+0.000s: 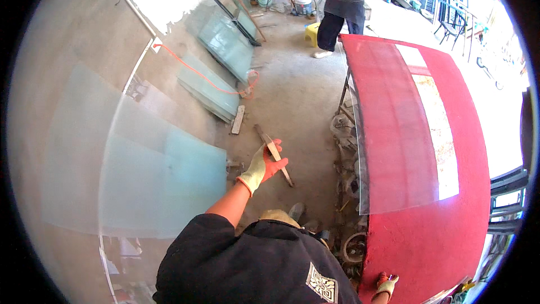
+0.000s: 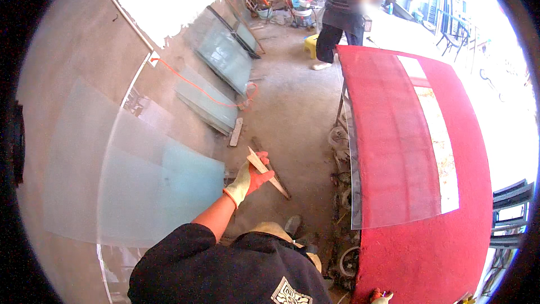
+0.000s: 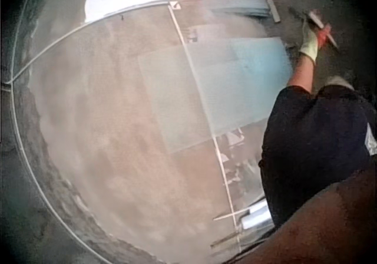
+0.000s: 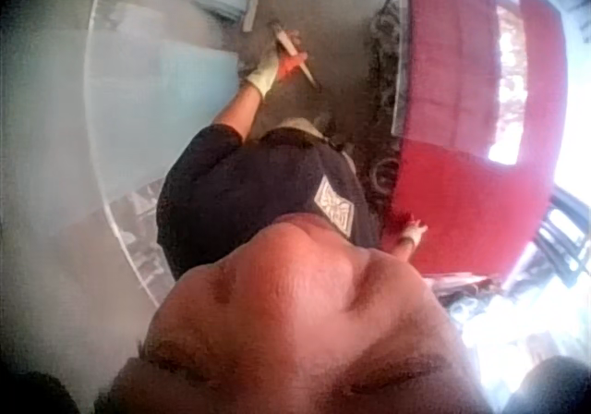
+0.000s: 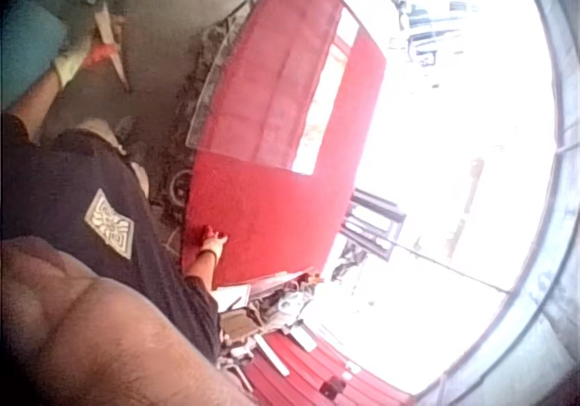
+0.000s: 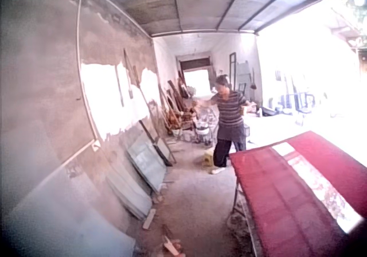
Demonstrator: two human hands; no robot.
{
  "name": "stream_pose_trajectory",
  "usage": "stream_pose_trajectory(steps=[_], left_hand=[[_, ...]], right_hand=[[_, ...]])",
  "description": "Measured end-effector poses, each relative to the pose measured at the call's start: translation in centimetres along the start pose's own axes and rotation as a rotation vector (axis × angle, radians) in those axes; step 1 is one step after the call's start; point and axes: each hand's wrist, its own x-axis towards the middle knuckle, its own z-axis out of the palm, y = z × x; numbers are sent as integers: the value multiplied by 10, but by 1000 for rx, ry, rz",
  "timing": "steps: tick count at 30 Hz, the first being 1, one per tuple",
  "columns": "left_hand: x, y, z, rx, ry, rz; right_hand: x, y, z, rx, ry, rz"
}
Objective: The person measures a glass sheet with a tape measure, marks it using a pen and a wooden square, and then scores the glass along the square's edge.
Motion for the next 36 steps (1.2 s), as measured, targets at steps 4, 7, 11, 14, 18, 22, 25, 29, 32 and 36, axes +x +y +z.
stream_pose_trajectory(steps=[4,7,11,14,18,22,25,29,32,36], left_hand=[[1,8,3,-70,9,-17],[5,1,7,-144,0,24],[-11,-21,-17,8,69,74],[1,-14,3,-132,-15,-27],[-14,-18,-4,-103,21,41],[-11,-29,3,-187,52,45],[3,-22,12,-239,30,39],[22,-66,-8,-213,111,59],[46,-35,19,-223,57,74],[83,20,23,-250,80,115]], right_hand=[[6,-1,-1,-377,37,-58],[8,3,-6,-643,69,-140],[-9,-26,20,-289,-117,318],[14,1,-14,-679,86,3],[7,1,-5,-647,77,-44],[-44,-33,13,-547,67,7],[-105,-84,26,-653,115,-130],[-125,-124,44,-940,172,-21],[-136,-133,38,-928,196,71],[-133,-123,35,-901,203,111]])
